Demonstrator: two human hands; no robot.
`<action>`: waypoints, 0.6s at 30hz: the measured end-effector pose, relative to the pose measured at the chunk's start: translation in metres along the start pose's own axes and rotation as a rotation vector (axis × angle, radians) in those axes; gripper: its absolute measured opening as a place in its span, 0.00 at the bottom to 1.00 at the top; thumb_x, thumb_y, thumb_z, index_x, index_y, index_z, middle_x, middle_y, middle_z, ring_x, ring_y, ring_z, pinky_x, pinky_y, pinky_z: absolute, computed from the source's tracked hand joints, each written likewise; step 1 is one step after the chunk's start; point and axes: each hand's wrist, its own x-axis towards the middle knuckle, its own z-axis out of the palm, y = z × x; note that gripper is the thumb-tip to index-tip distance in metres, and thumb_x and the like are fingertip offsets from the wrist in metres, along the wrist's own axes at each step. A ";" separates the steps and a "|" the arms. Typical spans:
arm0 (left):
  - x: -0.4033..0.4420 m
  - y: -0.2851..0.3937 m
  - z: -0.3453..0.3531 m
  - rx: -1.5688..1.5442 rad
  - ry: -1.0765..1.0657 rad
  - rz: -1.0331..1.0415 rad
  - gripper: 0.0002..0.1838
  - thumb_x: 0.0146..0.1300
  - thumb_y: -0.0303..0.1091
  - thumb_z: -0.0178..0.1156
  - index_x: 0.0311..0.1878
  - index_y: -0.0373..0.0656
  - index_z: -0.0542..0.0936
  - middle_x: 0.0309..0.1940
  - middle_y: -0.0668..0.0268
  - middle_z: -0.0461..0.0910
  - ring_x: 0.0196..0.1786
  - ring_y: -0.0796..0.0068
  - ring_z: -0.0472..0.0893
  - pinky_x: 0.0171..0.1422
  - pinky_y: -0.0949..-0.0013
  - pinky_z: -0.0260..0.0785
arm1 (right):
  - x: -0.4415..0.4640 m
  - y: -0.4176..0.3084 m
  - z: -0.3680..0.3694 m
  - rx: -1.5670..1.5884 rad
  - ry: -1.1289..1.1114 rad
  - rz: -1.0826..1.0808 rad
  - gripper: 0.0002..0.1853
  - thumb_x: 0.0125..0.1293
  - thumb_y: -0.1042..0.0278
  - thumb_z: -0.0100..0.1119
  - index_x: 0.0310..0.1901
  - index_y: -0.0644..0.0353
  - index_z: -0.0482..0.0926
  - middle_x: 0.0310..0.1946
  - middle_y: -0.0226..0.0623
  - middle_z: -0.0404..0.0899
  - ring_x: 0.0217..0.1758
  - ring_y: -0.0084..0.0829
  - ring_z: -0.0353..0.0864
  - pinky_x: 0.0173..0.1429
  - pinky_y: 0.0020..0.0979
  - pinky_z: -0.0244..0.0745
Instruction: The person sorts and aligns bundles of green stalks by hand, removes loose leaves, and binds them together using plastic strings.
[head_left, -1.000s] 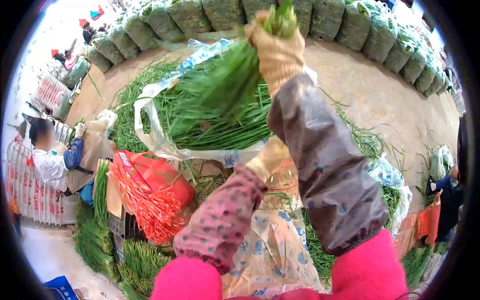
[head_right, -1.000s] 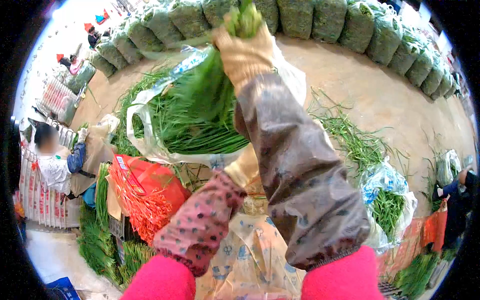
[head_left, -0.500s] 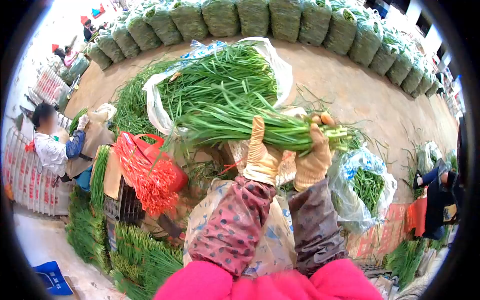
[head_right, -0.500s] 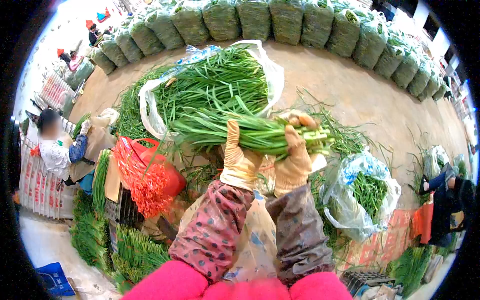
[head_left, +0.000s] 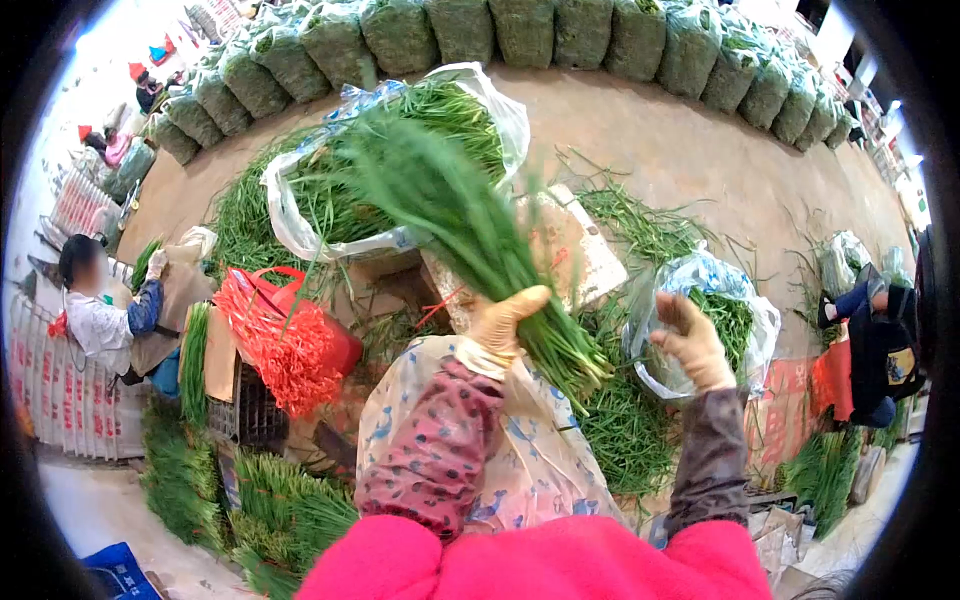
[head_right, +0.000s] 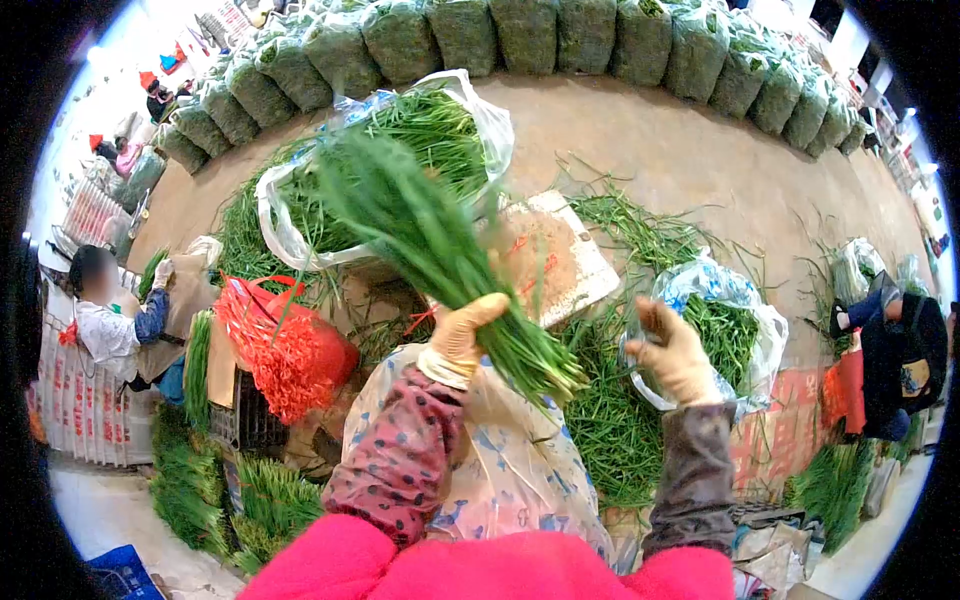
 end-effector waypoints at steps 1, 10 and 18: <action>0.001 -0.010 0.008 0.107 -0.056 0.079 0.35 0.49 0.22 0.68 0.62 0.43 0.68 0.46 0.64 0.78 0.46 0.66 0.79 0.55 0.61 0.73 | 0.006 -0.016 0.004 0.099 -0.121 -0.122 0.47 0.46 0.72 0.75 0.69 0.61 0.60 0.62 0.40 0.68 0.65 0.35 0.67 0.66 0.35 0.64; 0.039 -0.019 0.093 0.182 -0.192 -0.035 0.27 0.54 0.35 0.66 0.57 0.42 0.71 0.51 0.65 0.76 0.53 0.71 0.75 0.60 0.63 0.68 | 0.061 -0.095 0.057 0.132 -0.117 -0.444 0.36 0.39 0.69 0.80 0.54 0.62 0.75 0.46 0.30 0.79 0.47 0.25 0.77 0.52 0.29 0.74; 0.097 -0.046 0.035 -0.082 0.083 -0.394 0.17 0.62 0.51 0.54 0.48 0.52 0.76 0.47 0.68 0.79 0.42 0.68 0.79 0.42 0.57 0.74 | 0.170 0.079 0.045 -0.108 -0.119 -0.438 0.26 0.69 0.53 0.51 0.64 0.57 0.67 0.57 0.39 0.73 0.55 0.35 0.75 0.60 0.38 0.71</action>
